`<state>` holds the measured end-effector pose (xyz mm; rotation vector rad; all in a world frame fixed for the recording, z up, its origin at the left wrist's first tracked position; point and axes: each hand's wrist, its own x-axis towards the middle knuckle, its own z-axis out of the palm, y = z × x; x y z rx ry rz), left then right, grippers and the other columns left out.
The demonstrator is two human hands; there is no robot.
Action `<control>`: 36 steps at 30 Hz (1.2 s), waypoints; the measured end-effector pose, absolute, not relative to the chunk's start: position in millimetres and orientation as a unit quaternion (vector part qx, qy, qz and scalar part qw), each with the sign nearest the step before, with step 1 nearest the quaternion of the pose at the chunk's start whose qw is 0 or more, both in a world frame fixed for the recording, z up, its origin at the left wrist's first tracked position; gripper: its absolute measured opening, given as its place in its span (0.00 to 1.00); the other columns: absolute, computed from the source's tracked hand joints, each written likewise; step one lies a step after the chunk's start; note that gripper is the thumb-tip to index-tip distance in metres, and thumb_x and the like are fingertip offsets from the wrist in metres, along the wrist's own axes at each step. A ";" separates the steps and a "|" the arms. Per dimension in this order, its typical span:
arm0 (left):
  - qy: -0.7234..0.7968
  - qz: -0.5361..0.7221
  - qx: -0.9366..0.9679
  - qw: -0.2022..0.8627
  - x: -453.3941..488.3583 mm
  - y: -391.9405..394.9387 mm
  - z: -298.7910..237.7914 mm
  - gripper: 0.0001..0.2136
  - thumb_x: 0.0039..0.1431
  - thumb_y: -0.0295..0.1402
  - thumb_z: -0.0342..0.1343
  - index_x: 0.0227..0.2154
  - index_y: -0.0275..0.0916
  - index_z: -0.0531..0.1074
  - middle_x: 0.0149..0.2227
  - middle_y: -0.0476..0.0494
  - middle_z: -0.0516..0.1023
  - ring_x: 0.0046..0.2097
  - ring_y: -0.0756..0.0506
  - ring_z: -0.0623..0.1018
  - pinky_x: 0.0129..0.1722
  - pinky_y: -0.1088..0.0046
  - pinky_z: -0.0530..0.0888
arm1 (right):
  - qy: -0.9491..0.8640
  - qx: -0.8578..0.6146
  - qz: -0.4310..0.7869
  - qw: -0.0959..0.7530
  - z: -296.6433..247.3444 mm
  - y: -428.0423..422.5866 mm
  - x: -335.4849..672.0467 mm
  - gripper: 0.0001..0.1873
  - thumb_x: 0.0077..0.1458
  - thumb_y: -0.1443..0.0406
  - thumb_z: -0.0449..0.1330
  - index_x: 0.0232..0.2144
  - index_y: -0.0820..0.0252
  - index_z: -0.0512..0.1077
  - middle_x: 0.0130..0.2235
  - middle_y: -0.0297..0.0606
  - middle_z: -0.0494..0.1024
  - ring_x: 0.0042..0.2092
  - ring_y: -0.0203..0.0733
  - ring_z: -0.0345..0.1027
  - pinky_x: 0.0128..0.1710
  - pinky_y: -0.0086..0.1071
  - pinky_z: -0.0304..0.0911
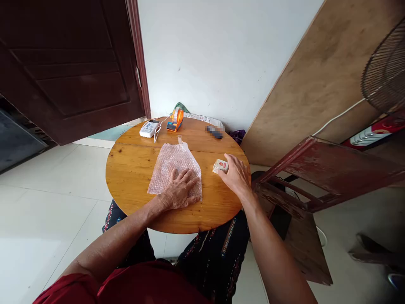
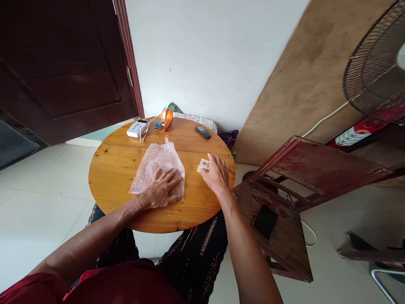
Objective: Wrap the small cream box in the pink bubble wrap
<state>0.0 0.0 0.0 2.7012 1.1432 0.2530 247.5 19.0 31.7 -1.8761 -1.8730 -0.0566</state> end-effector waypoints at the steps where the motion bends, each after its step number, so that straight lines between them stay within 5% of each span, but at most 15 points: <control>1: 0.388 0.087 0.912 0.097 0.2 0.0 -0.5 0.35 0.64 0.56 0.48 0.66 0.38 0.59 0.71 0.28 0.54 0.71 0.28 0.53 0.66 0.31 0.46 | -0.668 -0.709 0.007 0.228 31.1 22.8 252.7 0.30 0.50 0.64 0.63 0.56 0.64 0.70 0.56 0.53 0.75 0.55 0.60 0.69 0.53 0.49 0.63; 6: 0.386 0.093 0.912 0.101 2.3 0.0 -1.5 0.35 0.64 0.56 0.48 0.66 0.39 0.60 0.70 0.28 0.55 0.71 0.28 0.54 0.65 0.30 0.46 | -0.617 -0.700 0.162 0.320 32.9 21.7 247.2 0.18 0.46 0.58 0.66 0.41 0.57 0.74 0.36 0.39 0.81 0.38 0.48 0.74 0.40 0.38 0.67; 9: 0.386 0.097 0.911 0.109 3.1 -1.7 0.7 0.35 0.64 0.55 0.49 0.67 0.39 0.58 0.70 0.28 0.55 0.71 0.27 0.54 0.65 0.29 0.45 | -0.641 -0.586 0.276 0.411 44.4 10.6 210.1 0.21 0.45 0.55 0.67 0.40 0.58 0.74 0.39 0.37 0.81 0.40 0.45 0.74 0.41 0.35 0.67; 15: 0.398 0.125 0.901 0.117 3.7 -3.7 1.6 0.35 0.62 0.49 0.53 0.67 0.36 0.58 0.68 0.33 0.61 0.71 0.26 0.52 0.70 0.41 0.48 | -0.671 -0.444 0.477 0.354 45.6 28.0 135.6 0.24 0.42 0.56 0.68 0.42 0.57 0.73 0.41 0.35 0.81 0.44 0.45 0.74 0.46 0.36 0.67; 23: 0.388 0.105 0.909 0.106 6.4 -0.2 -2.5 0.34 0.63 0.54 0.51 0.66 0.40 0.60 0.70 0.30 0.56 0.71 0.26 0.51 0.65 0.29 0.44 | -0.586 -0.552 0.417 0.422 8.0 62.0 157.5 0.23 0.39 0.55 0.67 0.38 0.59 0.73 0.35 0.34 0.80 0.38 0.44 0.72 0.39 0.35 0.67; 29: 0.340 0.113 0.923 0.141 -17.4 7.2 15.7 0.27 0.66 0.53 0.48 0.63 0.48 0.64 0.68 0.39 0.61 0.70 0.32 0.58 0.67 0.43 0.54 | -0.601 -0.550 0.399 0.422 4.0 60.0 157.8 0.23 0.41 0.56 0.68 0.40 0.58 0.74 0.36 0.33 0.80 0.39 0.43 0.72 0.42 0.35 0.67; 32: 0.391 0.115 0.906 0.117 -38.3 14.0 23.0 0.23 0.66 0.48 0.51 0.59 0.43 0.69 0.64 0.37 0.68 0.67 0.35 0.64 0.67 0.51 0.58 | -0.615 -0.543 0.395 0.415 5.3 60.5 156.8 0.24 0.40 0.56 0.69 0.40 0.58 0.74 0.37 0.33 0.81 0.40 0.44 0.73 0.42 0.35 0.67; 36: 0.504 0.117 0.851 0.093 -57.3 15.4 10.5 0.37 0.56 0.49 0.61 0.64 0.36 0.61 0.66 0.31 0.65 0.68 0.31 0.60 0.67 0.47 0.57 | -0.648 -0.510 0.404 0.395 4.5 60.1 156.5 0.25 0.40 0.56 0.68 0.42 0.58 0.74 0.38 0.33 0.80 0.40 0.44 0.73 0.43 0.36 0.66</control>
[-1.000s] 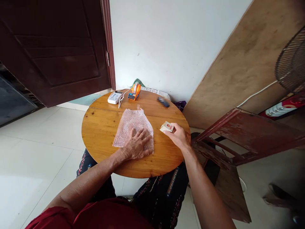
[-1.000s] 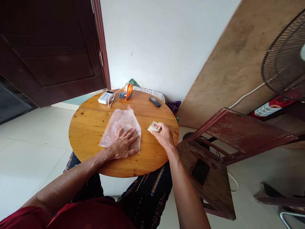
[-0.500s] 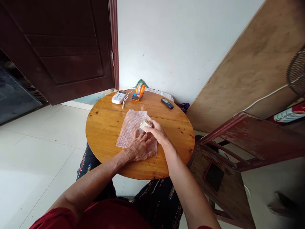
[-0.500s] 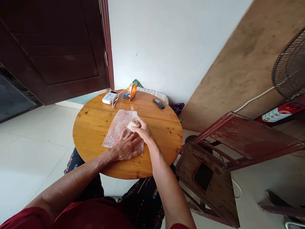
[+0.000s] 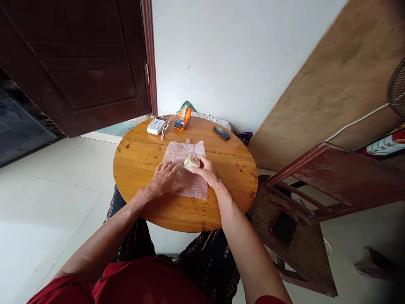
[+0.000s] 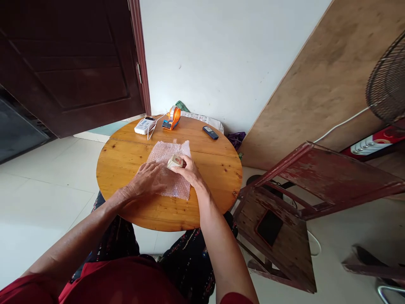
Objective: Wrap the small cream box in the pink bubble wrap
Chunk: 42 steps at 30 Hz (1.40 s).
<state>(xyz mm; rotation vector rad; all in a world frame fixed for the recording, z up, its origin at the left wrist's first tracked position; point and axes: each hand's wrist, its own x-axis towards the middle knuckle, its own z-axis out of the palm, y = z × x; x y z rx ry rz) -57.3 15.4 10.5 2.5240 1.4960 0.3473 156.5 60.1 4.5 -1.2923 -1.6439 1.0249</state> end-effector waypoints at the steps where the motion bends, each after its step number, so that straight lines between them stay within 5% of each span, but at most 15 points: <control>1: 0.509 0.125 0.846 0.096 -59.7 14.3 4.6 0.39 0.55 0.49 0.62 0.66 0.36 0.58 0.67 0.31 0.64 0.68 0.31 0.60 0.67 0.48 0.56 | -0.661 -0.501 0.401 0.388 3.7 59.2 155.9 0.25 0.40 0.56 0.68 0.42 0.58 0.73 0.38 0.33 0.80 0.40 0.44 0.73 0.44 0.36 0.66; 8: 0.500 0.183 0.841 0.095 -63.3 10.1 -17.3 0.41 0.55 0.51 0.60 0.67 0.37 0.55 0.68 0.32 0.62 0.69 0.34 0.60 0.70 0.51 0.52 | -0.764 -0.482 0.285 0.319 -1.1 51.1 151.2 0.29 0.41 0.65 0.66 0.49 0.57 0.71 0.49 0.39 0.77 0.50 0.47 0.69 0.53 0.40 0.62; 23: 0.486 0.201 0.841 0.126 -65.4 10.8 -13.2 0.40 0.54 0.46 0.63 0.67 0.38 0.56 0.68 0.32 0.61 0.69 0.33 0.60 0.69 0.48 0.51 | -0.755 -0.488 0.277 0.340 -5.3 53.7 151.2 0.21 0.42 0.64 0.67 0.42 0.57 0.73 0.41 0.35 0.79 0.44 0.47 0.71 0.47 0.38 0.64; 31: 0.441 0.185 0.875 0.076 -75.5 -9.3 9.7 0.19 0.54 0.36 0.64 0.49 0.41 0.75 0.57 0.36 0.74 0.66 0.31 0.64 0.67 0.41 0.54 | -0.756 -0.481 0.290 0.336 -4.1 52.9 152.1 0.23 0.44 0.67 0.68 0.45 0.56 0.72 0.42 0.35 0.79 0.43 0.45 0.72 0.46 0.36 0.64; 37: 0.414 0.125 0.900 0.056 -65.4 -23.2 22.8 0.05 0.54 0.28 0.59 0.34 0.40 0.77 0.47 0.40 0.79 0.57 0.35 0.73 0.66 0.41 0.55 | -0.758 -0.483 0.291 0.327 -2.2 50.9 151.4 0.28 0.44 0.71 0.66 0.50 0.56 0.70 0.47 0.38 0.78 0.48 0.46 0.71 0.51 0.39 0.63; 42: 0.408 0.116 0.905 0.033 -64.3 -29.2 22.1 0.04 0.55 0.29 0.59 0.34 0.39 0.76 0.44 0.40 0.79 0.51 0.37 0.76 0.64 0.42 0.58 | -0.763 -0.484 0.288 0.317 -1.7 50.4 151.0 0.25 0.46 0.69 0.65 0.48 0.57 0.70 0.43 0.36 0.78 0.44 0.44 0.71 0.47 0.37 0.64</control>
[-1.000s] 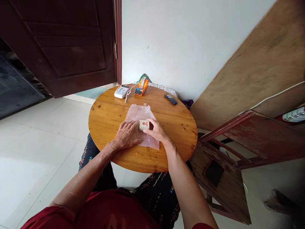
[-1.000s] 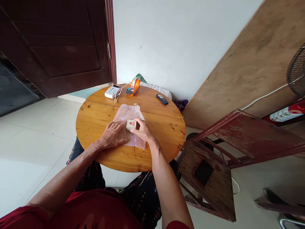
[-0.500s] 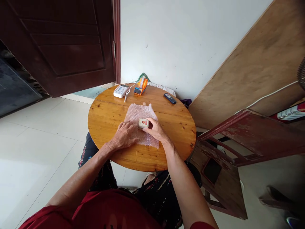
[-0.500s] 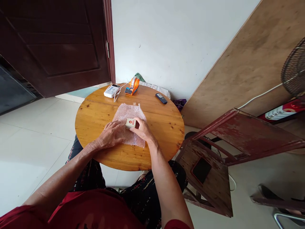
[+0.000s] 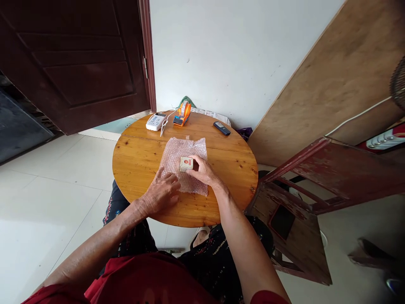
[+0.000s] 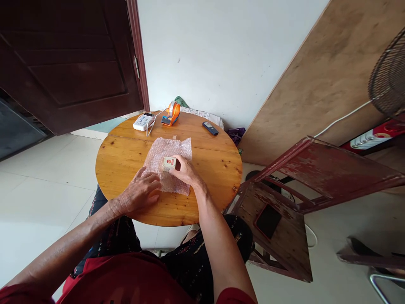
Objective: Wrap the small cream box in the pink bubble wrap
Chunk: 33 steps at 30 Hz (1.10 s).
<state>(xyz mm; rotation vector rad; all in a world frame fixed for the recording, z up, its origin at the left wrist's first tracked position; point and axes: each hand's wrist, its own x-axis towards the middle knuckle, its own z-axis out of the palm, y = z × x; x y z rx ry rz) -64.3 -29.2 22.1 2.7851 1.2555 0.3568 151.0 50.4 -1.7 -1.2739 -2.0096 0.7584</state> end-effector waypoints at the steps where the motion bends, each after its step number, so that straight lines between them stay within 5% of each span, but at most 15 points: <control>1: 0.410 0.115 0.904 0.024 -64.2 -29.2 21.8 0.04 0.56 0.28 0.58 0.34 0.39 0.76 0.44 0.40 0.80 0.50 0.37 0.77 0.63 0.43 0.59 | -0.764 -0.486 0.284 0.315 -2.0 50.8 151.0 0.24 0.46 0.68 0.65 0.48 0.57 0.70 0.42 0.36 0.78 0.44 0.44 0.71 0.46 0.36 0.64; 12: 0.420 0.109 0.901 -0.012 -52.8 -19.2 24.3 0.07 0.55 0.22 0.53 0.27 0.36 0.75 0.35 0.38 0.80 0.41 0.39 0.78 0.49 0.58 0.73 | -0.765 -0.486 0.288 0.311 2.2 48.6 149.7 0.23 0.47 0.67 0.67 0.47 0.56 0.71 0.42 0.37 0.78 0.44 0.45 0.71 0.47 0.38 0.65; 17: 0.456 0.159 0.875 0.018 -52.1 2.2 55.2 0.06 0.53 0.23 0.54 0.28 0.37 0.76 0.35 0.39 0.81 0.42 0.39 0.80 0.47 0.60 0.73 | -0.682 -0.461 0.420 0.383 7.2 49.4 157.4 0.31 0.52 0.46 0.65 0.54 0.53 0.70 0.55 0.42 0.75 0.57 0.51 0.68 0.58 0.45 0.61; 21: 0.524 0.124 0.842 0.035 -43.5 27.5 73.8 0.07 0.53 0.26 0.55 0.30 0.37 0.78 0.35 0.39 0.83 0.42 0.38 0.81 0.49 0.60 0.73 | -0.624 -0.421 0.506 0.421 15.5 49.5 167.8 0.36 0.51 0.35 0.58 0.50 0.54 0.71 0.54 0.42 0.76 0.59 0.53 0.66 0.59 0.46 0.61; 27: 0.550 0.140 0.821 0.055 -41.7 41.3 63.9 0.07 0.55 0.29 0.54 0.31 0.38 0.79 0.34 0.39 0.83 0.39 0.38 0.81 0.44 0.63 0.75 | -0.647 -0.405 0.510 0.396 17.0 49.0 168.8 0.31 0.41 0.45 0.71 0.43 0.56 0.72 0.53 0.42 0.76 0.55 0.50 0.70 0.57 0.44 0.63; 33: 0.543 0.237 0.793 0.140 -54.8 40.5 49.7 0.06 0.54 0.33 0.57 0.34 0.40 0.77 0.34 0.44 0.83 0.35 0.42 0.80 0.37 0.69 0.74 | -0.678 -0.434 0.422 0.417 6.5 51.3 159.1 0.16 0.47 0.52 0.68 0.26 0.57 0.71 0.50 0.41 0.78 0.51 0.47 0.72 0.51 0.39 0.64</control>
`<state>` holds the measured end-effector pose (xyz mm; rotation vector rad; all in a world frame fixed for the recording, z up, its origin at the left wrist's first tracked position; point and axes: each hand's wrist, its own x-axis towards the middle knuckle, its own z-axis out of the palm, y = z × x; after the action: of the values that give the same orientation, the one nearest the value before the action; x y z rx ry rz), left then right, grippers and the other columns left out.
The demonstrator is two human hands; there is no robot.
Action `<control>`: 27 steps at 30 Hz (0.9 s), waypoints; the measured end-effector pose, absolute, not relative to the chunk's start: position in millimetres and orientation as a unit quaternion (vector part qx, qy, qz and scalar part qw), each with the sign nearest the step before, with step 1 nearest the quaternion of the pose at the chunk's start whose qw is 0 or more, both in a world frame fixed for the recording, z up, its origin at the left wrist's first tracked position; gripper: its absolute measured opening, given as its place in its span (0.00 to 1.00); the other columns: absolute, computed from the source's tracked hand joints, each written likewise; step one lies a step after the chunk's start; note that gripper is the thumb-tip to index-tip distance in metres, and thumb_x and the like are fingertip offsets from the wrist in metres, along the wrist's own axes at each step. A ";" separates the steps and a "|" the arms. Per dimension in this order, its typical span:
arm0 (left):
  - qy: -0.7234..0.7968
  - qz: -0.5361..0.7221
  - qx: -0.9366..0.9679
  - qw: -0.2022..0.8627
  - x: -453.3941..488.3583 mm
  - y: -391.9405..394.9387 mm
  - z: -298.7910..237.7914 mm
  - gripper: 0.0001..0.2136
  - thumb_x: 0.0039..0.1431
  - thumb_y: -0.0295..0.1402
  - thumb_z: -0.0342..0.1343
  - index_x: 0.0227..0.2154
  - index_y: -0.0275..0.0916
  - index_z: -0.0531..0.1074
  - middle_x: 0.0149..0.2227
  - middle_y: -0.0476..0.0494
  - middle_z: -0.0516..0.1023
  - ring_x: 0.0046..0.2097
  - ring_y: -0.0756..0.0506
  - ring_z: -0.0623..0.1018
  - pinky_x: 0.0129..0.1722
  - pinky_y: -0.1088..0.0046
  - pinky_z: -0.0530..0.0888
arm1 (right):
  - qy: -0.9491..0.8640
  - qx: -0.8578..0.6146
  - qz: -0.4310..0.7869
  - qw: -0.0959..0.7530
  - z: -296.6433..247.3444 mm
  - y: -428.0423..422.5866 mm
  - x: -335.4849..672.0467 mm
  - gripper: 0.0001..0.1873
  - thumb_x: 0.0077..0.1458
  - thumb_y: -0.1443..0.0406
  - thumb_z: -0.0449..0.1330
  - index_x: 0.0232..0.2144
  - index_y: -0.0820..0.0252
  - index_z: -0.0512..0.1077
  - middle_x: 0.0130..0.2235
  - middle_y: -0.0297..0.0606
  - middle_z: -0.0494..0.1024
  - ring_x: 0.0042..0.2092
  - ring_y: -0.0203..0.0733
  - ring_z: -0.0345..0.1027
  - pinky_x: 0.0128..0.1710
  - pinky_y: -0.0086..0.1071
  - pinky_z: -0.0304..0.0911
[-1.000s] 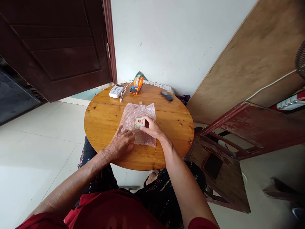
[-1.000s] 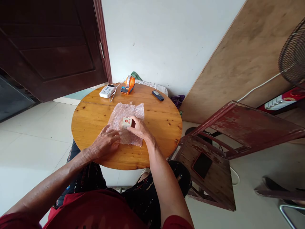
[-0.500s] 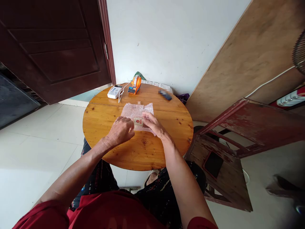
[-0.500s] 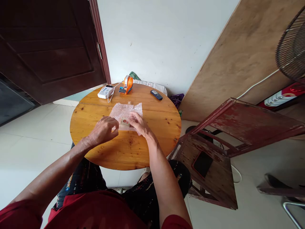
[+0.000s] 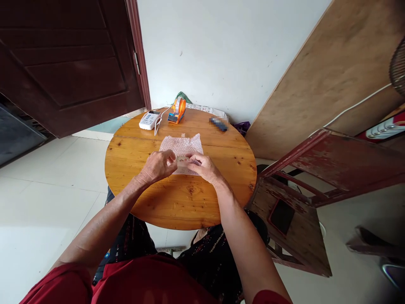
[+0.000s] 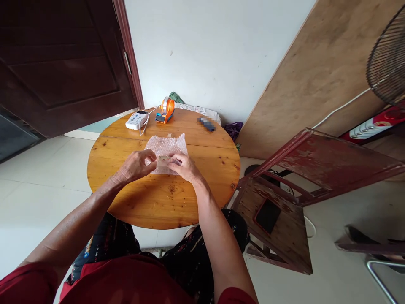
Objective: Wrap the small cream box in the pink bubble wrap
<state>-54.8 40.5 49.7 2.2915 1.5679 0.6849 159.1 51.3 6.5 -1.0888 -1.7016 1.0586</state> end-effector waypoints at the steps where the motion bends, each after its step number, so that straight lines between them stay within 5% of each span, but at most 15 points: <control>1: 0.541 0.241 0.791 0.154 -57.0 40.8 48.8 0.08 0.53 0.35 0.59 0.36 0.40 0.77 0.35 0.44 0.83 0.35 0.43 0.80 0.36 0.69 0.74 | -0.676 -0.436 0.419 0.421 5.3 51.8 157.8 0.16 0.48 0.53 0.67 0.26 0.57 0.71 0.48 0.40 0.79 0.50 0.46 0.72 0.50 0.39 0.65; 8: 0.507 0.250 0.803 0.191 -60.0 49.0 45.2 0.04 0.53 0.34 0.60 0.29 0.39 0.76 0.40 0.42 0.81 0.38 0.43 0.80 0.42 0.67 0.75 | -0.645 -0.465 0.420 0.438 3.9 51.1 153.3 0.14 0.49 0.53 0.64 0.27 0.57 0.71 0.45 0.39 0.81 0.40 0.42 0.73 0.40 0.35 0.67; 13: 0.492 0.304 0.771 0.267 -52.5 61.9 36.5 0.04 0.52 0.31 0.60 0.25 0.37 0.74 0.44 0.40 0.83 0.45 0.42 0.81 0.46 0.66 0.76 | -0.631 -0.499 0.399 0.440 6.5 48.6 152.3 0.18 0.48 0.49 0.65 0.27 0.56 0.71 0.33 0.35 0.80 0.32 0.40 0.69 0.32 0.33 0.65; 27: 0.451 0.346 0.726 0.388 -53.2 73.3 20.3 0.07 0.47 0.33 0.60 0.21 0.36 0.70 0.33 0.46 0.82 0.32 0.50 0.75 0.31 0.77 0.70 | -0.599 -0.529 0.405 0.444 8.7 42.0 147.2 0.21 0.45 0.47 0.68 0.21 0.56 0.69 0.27 0.33 0.75 0.29 0.37 0.65 0.28 0.31 0.61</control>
<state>-53.2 73.3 20.3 1.8467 1.1470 0.8809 147.2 42.0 8.7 -1.3118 -1.4863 1.0034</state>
